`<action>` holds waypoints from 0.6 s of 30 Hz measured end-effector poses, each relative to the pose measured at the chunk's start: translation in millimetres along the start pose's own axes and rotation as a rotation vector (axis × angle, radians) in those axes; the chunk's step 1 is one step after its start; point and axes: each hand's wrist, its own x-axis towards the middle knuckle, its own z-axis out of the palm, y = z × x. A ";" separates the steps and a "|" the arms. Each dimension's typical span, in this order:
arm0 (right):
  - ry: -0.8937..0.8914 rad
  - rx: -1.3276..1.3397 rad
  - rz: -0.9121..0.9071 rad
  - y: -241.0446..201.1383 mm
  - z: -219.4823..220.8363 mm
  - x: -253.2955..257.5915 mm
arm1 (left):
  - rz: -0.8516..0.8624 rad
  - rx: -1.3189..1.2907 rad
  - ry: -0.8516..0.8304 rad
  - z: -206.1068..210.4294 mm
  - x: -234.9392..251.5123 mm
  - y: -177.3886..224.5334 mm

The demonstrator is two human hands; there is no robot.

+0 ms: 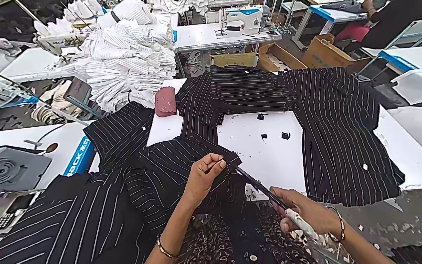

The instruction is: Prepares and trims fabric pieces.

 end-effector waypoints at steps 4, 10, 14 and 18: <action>0.002 -0.025 -0.050 -4.9 -7.1 13.2 | 0.101 0.106 0.099 0.1 1.8 3.3; 0.122 -0.056 -0.078 2.2 -3.2 28.0 | 0.099 0.145 0.225 2.8 13.3 3.3; 0.183 -0.026 -0.108 4.5 -2.9 37.9 | 0.089 0.170 0.264 2.5 26.7 2.3; 0.194 0.028 -0.152 11.7 -8.5 52.5 | 0.088 0.179 0.252 0.1 44.5 -1.9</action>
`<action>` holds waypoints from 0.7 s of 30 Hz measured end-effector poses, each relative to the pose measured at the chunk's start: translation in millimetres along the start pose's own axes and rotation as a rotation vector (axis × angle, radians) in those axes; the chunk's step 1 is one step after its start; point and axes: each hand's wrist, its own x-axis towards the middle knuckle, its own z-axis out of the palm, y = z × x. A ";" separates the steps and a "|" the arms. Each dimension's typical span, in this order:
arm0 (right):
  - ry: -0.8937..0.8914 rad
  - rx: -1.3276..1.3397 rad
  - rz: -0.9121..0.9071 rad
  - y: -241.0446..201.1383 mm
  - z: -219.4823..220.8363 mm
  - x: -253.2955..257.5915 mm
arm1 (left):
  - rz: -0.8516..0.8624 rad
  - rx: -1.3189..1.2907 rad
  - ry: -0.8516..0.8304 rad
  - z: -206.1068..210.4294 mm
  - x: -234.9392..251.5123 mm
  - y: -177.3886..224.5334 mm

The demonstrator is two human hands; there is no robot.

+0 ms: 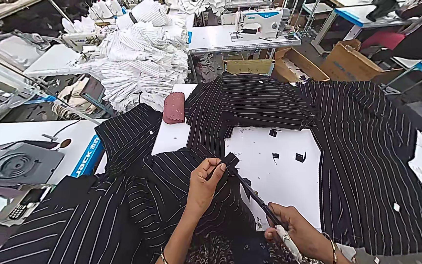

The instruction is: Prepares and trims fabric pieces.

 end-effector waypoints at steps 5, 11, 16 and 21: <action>-0.036 -0.001 0.036 0.6 -8.0 24.8 | -0.052 0.036 -0.060 9.6 15.7 -4.6; 0.118 -0.084 0.000 1.6 -3.8 35.3 | -0.060 -0.032 -0.027 16.4 25.8 -7.7; 0.345 -0.274 0.090 19.0 -5.0 35.6 | -0.030 -0.035 -0.021 17.0 23.4 -7.1; 0.601 -0.567 0.487 65.8 -54.4 23.1 | 0.019 -0.033 -0.011 7.9 3.8 -2.3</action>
